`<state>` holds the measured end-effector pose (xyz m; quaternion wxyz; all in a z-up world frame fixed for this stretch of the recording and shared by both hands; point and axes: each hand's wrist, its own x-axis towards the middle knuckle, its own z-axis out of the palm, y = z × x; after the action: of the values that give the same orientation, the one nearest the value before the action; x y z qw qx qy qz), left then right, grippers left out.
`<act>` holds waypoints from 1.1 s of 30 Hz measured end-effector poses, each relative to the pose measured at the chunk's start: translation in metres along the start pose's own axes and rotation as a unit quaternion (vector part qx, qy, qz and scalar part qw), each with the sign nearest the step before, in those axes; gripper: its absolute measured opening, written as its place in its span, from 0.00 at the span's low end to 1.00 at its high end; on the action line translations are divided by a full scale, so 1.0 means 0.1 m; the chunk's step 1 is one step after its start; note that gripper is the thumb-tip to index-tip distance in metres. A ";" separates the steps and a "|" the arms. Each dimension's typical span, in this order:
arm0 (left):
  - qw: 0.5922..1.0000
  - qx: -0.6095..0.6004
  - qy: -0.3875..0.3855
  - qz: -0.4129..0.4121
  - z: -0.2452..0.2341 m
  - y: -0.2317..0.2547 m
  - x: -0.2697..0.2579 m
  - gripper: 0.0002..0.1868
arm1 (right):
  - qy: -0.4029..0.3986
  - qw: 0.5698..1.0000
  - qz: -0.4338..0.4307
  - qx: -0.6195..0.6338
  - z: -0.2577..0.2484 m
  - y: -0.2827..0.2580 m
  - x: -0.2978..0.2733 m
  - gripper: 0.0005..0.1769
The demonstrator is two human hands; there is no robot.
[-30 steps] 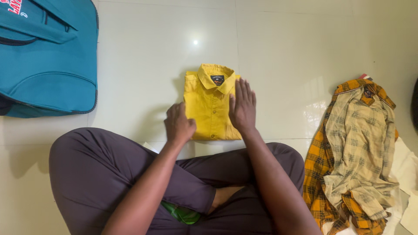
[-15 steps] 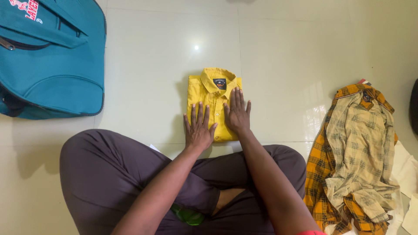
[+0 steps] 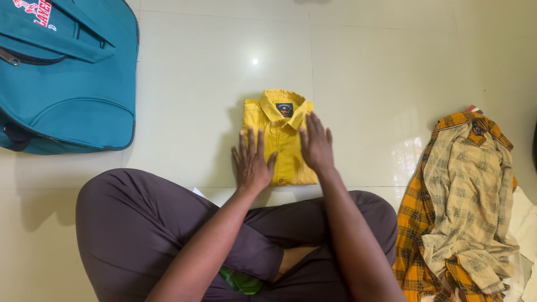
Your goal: The person smooths a yellow shirt on the floor, folds the sleeves inward, folds the sides of the shirt, and then rolls or folds it into a compact square before placing it into a blue bag.
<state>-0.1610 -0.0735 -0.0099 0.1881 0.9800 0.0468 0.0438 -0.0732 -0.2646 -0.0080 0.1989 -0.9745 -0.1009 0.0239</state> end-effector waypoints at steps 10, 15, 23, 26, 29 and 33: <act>0.949 -0.200 0.026 -0.244 -0.19 -0.05 0.11 0.40 | -0.124 0.960 0.202 0.152 -0.24 0.42 0.20 0.36; 0.939 -0.185 -0.023 -0.288 -0.07 -0.06 0.16 0.42 | -0.149 0.958 0.213 0.118 -0.39 0.29 0.20 0.34; 0.932 -0.236 0.001 -0.274 0.26 -0.16 0.20 0.42 | -0.149 0.956 0.228 0.109 -0.21 0.33 0.25 0.35; 0.924 -0.250 -0.005 -0.289 0.27 -0.16 0.22 0.41 | -0.059 0.989 0.133 0.023 -0.18 0.35 0.26 0.29; 0.922 -0.246 -0.014 -0.299 0.23 -0.16 0.24 0.41 | 0.024 0.997 0.049 0.061 -0.24 0.17 0.17 0.20; 0.921 -0.217 -0.040 -0.322 0.20 -0.12 0.27 0.40 | 0.001 0.992 0.034 0.120 -0.24 -0.29 0.17 0.12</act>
<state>-0.1326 -0.0665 -0.0313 0.4014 0.8485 0.3413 -0.0496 -0.0596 -0.2445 0.0255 0.3139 -0.9464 -0.0637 0.0420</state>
